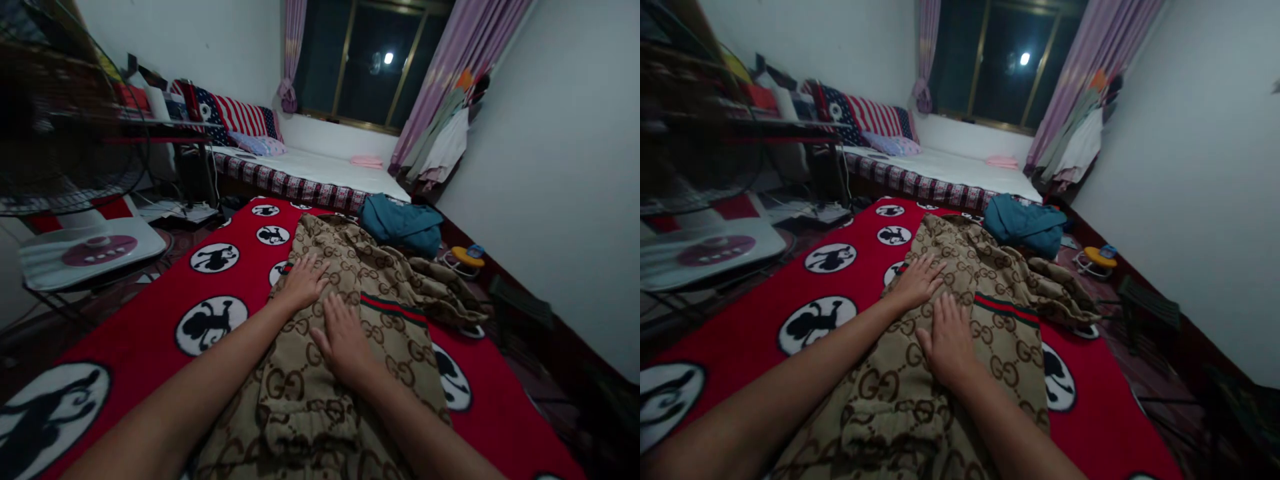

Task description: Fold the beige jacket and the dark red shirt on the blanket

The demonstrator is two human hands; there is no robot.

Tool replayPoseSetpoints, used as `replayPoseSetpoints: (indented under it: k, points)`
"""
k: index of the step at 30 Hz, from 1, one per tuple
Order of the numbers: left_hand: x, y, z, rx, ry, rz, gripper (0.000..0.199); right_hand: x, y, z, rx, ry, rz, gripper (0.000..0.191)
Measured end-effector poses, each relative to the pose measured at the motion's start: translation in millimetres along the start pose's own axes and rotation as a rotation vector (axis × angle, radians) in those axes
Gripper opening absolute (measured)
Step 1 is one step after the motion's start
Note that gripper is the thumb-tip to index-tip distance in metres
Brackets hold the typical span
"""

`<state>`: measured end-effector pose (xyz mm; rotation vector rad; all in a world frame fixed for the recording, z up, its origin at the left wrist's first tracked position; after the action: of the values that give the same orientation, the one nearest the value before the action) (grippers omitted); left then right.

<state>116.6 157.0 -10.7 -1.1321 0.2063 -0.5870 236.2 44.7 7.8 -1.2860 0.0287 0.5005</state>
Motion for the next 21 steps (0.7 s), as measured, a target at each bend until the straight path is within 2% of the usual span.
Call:
replayPoseSetpoints:
  k: [3, 5, 7, 9, 11, 12, 14, 16, 18, 19, 21]
  points:
    - [0, 0.1, -3, 0.040, -0.014, 0.005, 0.049, 3, 1, -13, -0.176, -0.055, 0.056, 0.060]
    - [-1, 1.6, -3, 0.037, -0.012, 0.001, 0.049, 24, -14, -7, -0.204, -0.062, 0.152, 0.042]
    - [-2, 3.6, -2, 0.023, -0.015, 0.012, 0.050, 63, -42, 6, -0.085, 0.003, 0.200, 0.029]
    - [-3, 5.0, -2, 0.018, -0.014, 0.025, 0.051, 115, -78, 19, 0.176, 0.132, 0.119, 0.026]
    - [-3, 5.6, -1, 0.023, -0.013, 0.026, 0.052, 168, -110, 27, 0.392, 0.285, -0.068, 0.026]
    - [-3, 5.6, -1, 0.026, -0.013, 0.022, 0.052, 193, -121, 28, 0.440, 0.386, -0.162, 0.028]
    - [-3, 5.2, -1, 0.030, -0.017, 0.022, 0.052, 237, -136, 29, 0.457, 0.573, -0.293, 0.038]
    - [-2, 4.7, -1, 0.026, -0.020, 0.038, 0.052, 267, -139, 28, 0.393, 0.723, -0.323, 0.054]
    - [-2, 4.1, -2, 0.019, -0.019, 0.063, 0.052, 283, -131, 27, 0.278, 0.827, -0.251, 0.061]
    - [-1, 3.7, -2, 0.018, -0.018, 0.074, 0.052, 286, -126, 26, 0.242, 0.850, -0.170, 0.057]
    - [-1, 3.0, -2, 0.021, -0.012, 0.083, 0.051, 285, -117, 23, 0.266, 0.838, 0.013, 0.033]
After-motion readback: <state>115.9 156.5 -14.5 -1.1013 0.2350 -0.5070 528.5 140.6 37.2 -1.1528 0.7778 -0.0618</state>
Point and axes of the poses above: each hand's wrist, its own z-axis towards the middle knuckle, its own y-axis out of the palm, x = y × z, the point moved 4 cm from there along z, towards the middle knuckle, and after that the axes turned 8 degrees about y, right-handed, at the moved point
